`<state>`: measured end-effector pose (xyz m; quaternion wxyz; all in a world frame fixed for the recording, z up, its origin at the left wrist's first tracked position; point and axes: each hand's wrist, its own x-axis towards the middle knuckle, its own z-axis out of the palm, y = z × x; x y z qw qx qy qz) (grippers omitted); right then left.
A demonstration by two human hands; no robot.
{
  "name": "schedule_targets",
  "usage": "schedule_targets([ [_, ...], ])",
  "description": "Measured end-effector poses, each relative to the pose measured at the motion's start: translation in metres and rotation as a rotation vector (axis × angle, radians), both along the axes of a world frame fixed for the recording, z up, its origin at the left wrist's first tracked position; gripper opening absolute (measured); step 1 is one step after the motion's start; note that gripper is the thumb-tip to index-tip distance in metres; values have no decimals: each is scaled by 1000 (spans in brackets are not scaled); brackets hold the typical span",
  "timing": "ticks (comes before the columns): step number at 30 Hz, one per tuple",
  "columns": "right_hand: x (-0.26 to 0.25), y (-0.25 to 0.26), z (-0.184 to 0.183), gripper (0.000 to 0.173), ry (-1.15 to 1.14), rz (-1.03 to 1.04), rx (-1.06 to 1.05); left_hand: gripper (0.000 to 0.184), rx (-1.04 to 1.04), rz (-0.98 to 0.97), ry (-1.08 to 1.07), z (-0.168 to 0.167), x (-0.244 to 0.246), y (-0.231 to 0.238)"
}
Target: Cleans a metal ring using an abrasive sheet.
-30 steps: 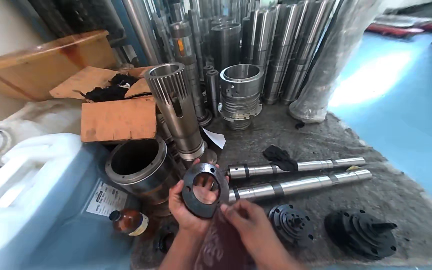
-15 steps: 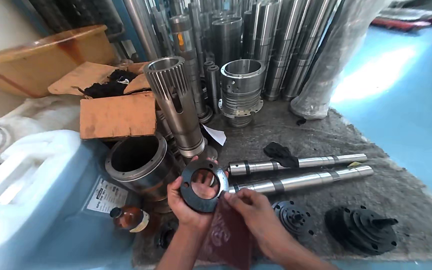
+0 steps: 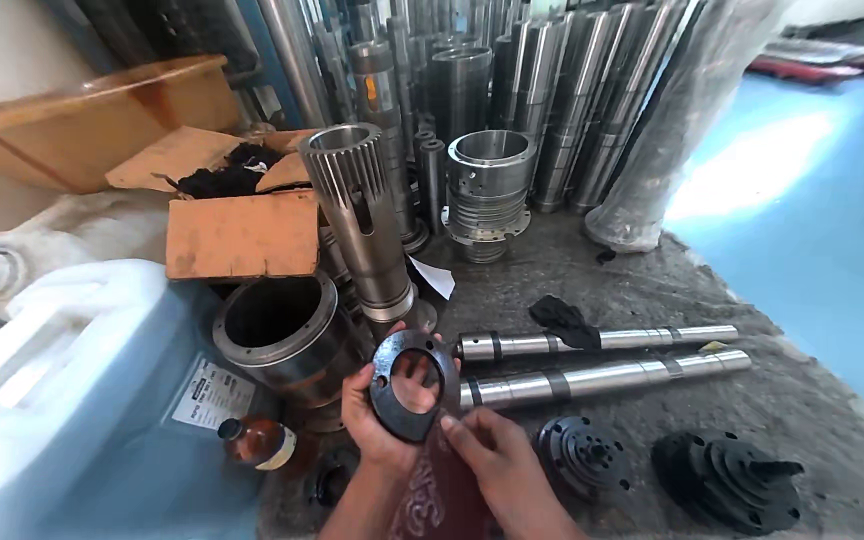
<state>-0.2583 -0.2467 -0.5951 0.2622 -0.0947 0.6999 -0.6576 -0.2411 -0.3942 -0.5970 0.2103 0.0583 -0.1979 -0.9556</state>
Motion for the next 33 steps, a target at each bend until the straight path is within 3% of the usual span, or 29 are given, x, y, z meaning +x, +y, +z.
schedule_targets([
  [6,-45,2,0,24,0,-115,2,66,58,-71,53,0,0,5],
  [11,-16,1,-4,25,-7,-10,29,63,70,-65,43,-1,-3,-2],
  [16,-47,6,4,26,-31,-88,-4,72,61,-161,120,-5,-4,5],
  [20,-25,4,-7,27,-76,-29,11,69,52,-133,71,-8,-6,-4],
  [26,-58,13,5,26,-63,-73,-12,69,79,-213,146,-4,-5,7],
  [30,-34,13,-4,26,-72,-4,8,71,65,-193,102,-9,-7,-1],
  [33,-43,19,4,24,-46,16,40,71,60,-204,101,-9,-5,1],
])
